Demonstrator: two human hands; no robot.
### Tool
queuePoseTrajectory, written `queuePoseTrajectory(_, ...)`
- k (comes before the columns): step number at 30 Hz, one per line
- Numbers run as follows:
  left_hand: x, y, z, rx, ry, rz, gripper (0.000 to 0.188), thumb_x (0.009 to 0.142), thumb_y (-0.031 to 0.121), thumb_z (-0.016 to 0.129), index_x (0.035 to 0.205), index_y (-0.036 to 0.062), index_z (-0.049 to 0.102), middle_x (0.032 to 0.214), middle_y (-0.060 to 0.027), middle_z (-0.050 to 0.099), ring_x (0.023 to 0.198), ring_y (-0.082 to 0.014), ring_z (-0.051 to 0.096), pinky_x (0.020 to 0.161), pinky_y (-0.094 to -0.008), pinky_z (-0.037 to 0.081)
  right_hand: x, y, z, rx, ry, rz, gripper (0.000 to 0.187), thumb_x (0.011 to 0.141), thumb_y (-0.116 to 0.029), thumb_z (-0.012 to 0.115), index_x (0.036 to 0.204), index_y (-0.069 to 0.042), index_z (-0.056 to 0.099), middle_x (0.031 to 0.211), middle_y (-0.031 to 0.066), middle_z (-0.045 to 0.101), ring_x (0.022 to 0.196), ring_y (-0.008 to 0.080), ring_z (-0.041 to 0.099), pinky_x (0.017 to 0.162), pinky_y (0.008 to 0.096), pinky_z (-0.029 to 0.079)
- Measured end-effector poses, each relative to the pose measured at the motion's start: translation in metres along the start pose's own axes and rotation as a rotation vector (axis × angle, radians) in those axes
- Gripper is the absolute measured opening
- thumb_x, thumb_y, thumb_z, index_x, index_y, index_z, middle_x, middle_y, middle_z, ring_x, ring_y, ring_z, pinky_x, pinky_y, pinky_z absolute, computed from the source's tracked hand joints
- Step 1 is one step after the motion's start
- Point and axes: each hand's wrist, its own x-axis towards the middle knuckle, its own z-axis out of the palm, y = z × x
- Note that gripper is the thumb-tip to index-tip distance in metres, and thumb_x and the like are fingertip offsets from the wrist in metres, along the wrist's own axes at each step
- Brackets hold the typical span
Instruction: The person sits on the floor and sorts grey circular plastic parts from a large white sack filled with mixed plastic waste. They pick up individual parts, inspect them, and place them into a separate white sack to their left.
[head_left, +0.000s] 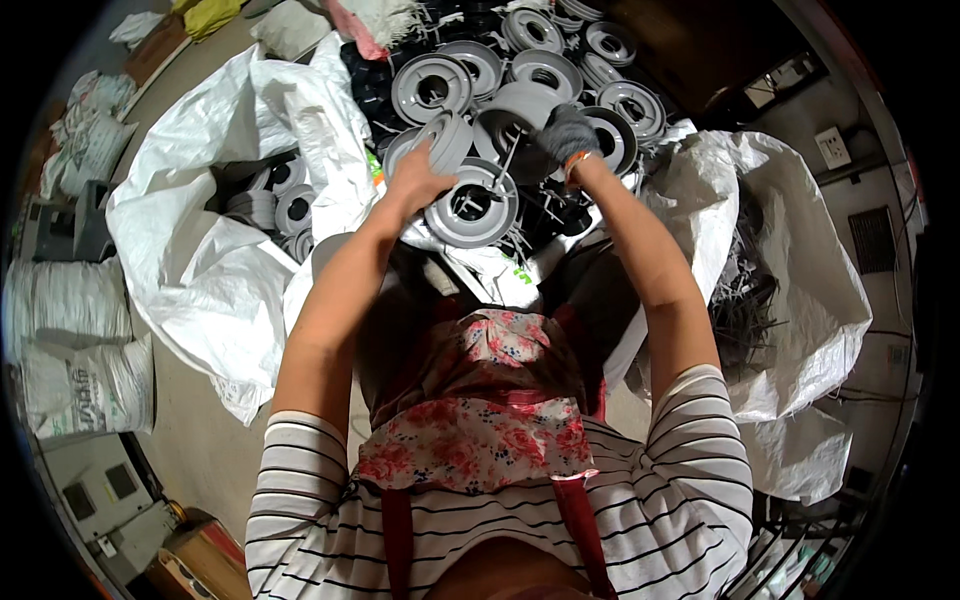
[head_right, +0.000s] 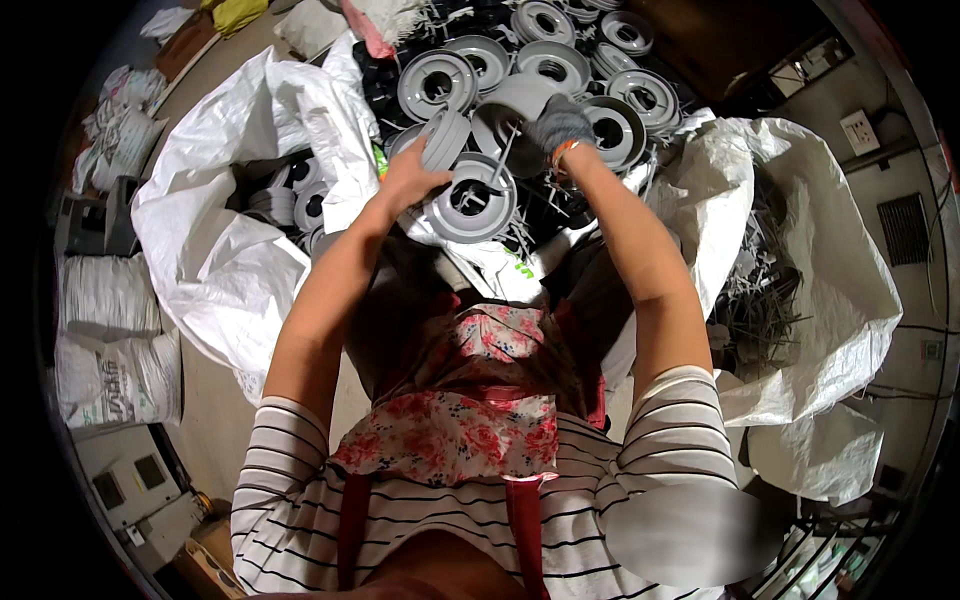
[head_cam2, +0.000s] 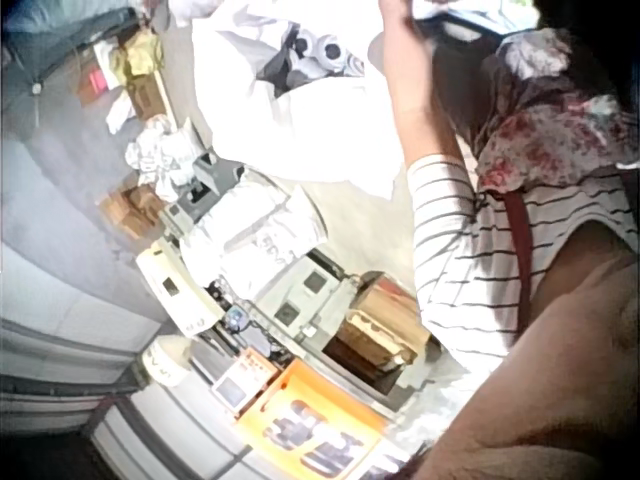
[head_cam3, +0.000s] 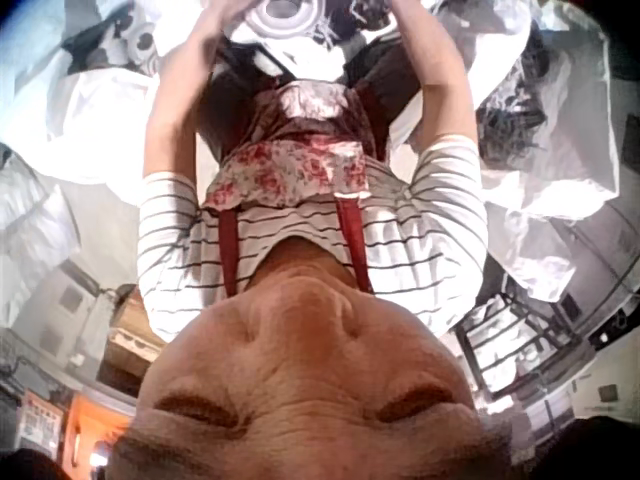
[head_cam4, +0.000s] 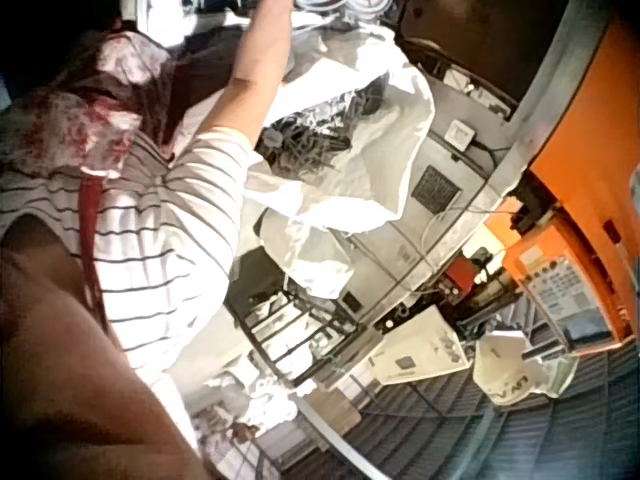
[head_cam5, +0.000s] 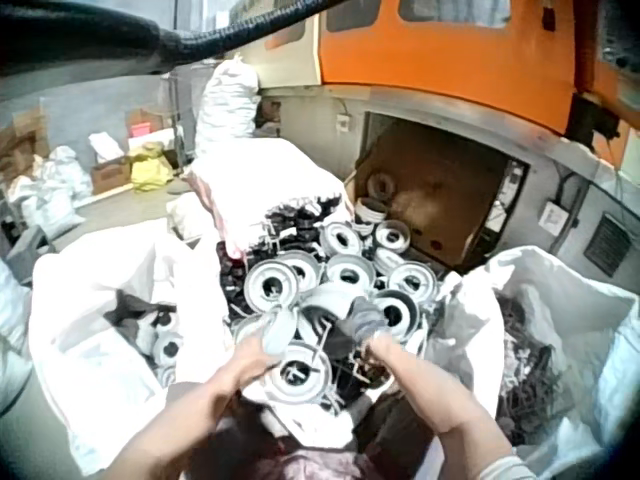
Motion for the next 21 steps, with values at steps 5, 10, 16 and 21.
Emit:
queuePoseTrajectory(5,-0.003,0.035,-0.004,-0.218,0.26,-0.013,0.048,0.066,0.029,0.07,0.099,-0.0054,0.061,0.086,-0.0233,0.065,0.083,-0.0339,0.065,0.077,-0.0369,0.049,0.042,0.079,-0.001,0.762,-0.024,0.179,0.045,0.081,-0.044,0.062,0.095,-0.001,0.063,0.075,0.0126,0.066,0.063,0.0243,0.063,0.062,0.0333,0.05)
queuePoseTrajectory(10,-0.023,0.036,-0.042,-0.808,0.408,-0.158,0.034,0.079,0.024,0.069,0.099,-0.0026,0.063,0.089,-0.0111,0.066,0.079,-0.0192,0.063,0.074,-0.0297,0.049,-0.021,0.064,0.034,-0.227,-0.31,-0.132,0.056,0.074,-0.057,0.057,0.084,-0.003,0.068,0.09,0.0227,0.064,0.093,0.0357,0.062,0.078,0.0428,0.049)
queuePoseTrajectory(16,-0.035,0.041,-0.033,-1.429,0.19,-0.215,0.033,0.087,0.02,0.061,0.106,-0.0066,0.055,0.092,-0.0147,0.063,0.084,-0.0229,0.063,0.078,-0.0374,0.053,-0.047,0.168,0.151,-0.141,-0.373,0.066,0.03,0.078,-0.03,0.057,0.102,-0.013,0.066,0.103,0.0182,0.064,0.099,0.034,0.06,0.083,0.0416,0.049)
queuePoseTrajectory(21,-0.065,0.036,-0.038,-1.474,0.203,-0.339,0.035,0.086,0.024,0.064,0.107,-0.0032,0.054,0.092,-0.0121,0.061,0.086,-0.0215,0.061,0.078,-0.0364,0.053,-0.066,0.029,0.042,0.053,-0.08,-0.005,0.036,0.077,-0.021,0.061,0.104,0.001,0.055,0.102,0.0236,0.06,0.096,0.0387,0.058,0.082,0.0434,0.048)
